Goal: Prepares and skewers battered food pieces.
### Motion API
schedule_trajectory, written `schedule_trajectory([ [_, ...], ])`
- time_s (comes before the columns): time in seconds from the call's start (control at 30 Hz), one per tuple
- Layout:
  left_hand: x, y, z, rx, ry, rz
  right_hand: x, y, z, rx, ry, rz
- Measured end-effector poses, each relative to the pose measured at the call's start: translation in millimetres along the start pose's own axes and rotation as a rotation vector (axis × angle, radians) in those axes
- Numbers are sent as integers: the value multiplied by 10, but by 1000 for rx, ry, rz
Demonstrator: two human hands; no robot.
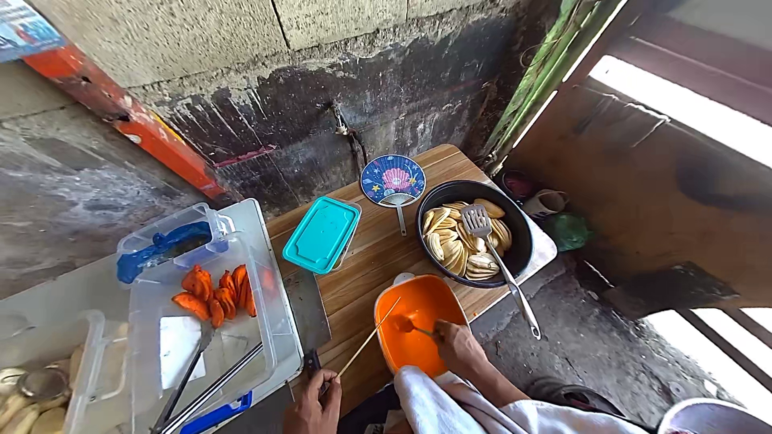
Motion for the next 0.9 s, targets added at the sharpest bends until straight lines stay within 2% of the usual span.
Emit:
schedule_trajectory([
  [0.1, 45, 9, -17, -15, -20, -3, -59, 119, -40, 88, 23, 25],
  [0.17, 20, 21, -13, -25, -12, 2, -237, 220, 29, 176, 124, 44],
  [0.27, 40, -11, -5, -33, -16, 2, -415, 303, 147, 218, 229, 99],
  [0.4, 87, -1, -58, -6, -34, -17, -135, 275, 72, 73, 94, 35],
  [0.47, 103, 33, -69, -6, -45, -16, -77, 298, 57, 42, 99, -33],
  [0.57, 80, 127, -91, -21, -36, -37, -233, 502, 72, 172, 224, -33],
  [0.63, 67, 176, -92, -25, -32, -50, -272, 564, 85, 203, 208, 27],
  [0.73, 73, 216, -98, -3, -32, -42, -185, 443, 116, 51, 87, 57],
  [0.8, 61, 218, -97, 4, -31, -31, -200, 413, 133, 8, 124, 39],
  [0.9, 3, 227, -75, 5, -31, -22, -345, 425, 141, 115, 256, 50],
])
Point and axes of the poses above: each hand's wrist, its own z-axis away from the middle knuckle, its own x-axis out of the palm, y = z × x, the point moved 6 cm from there along -z, towards the middle knuckle, and after that the axes turned 4 degrees about y, right-handed, at the moved point
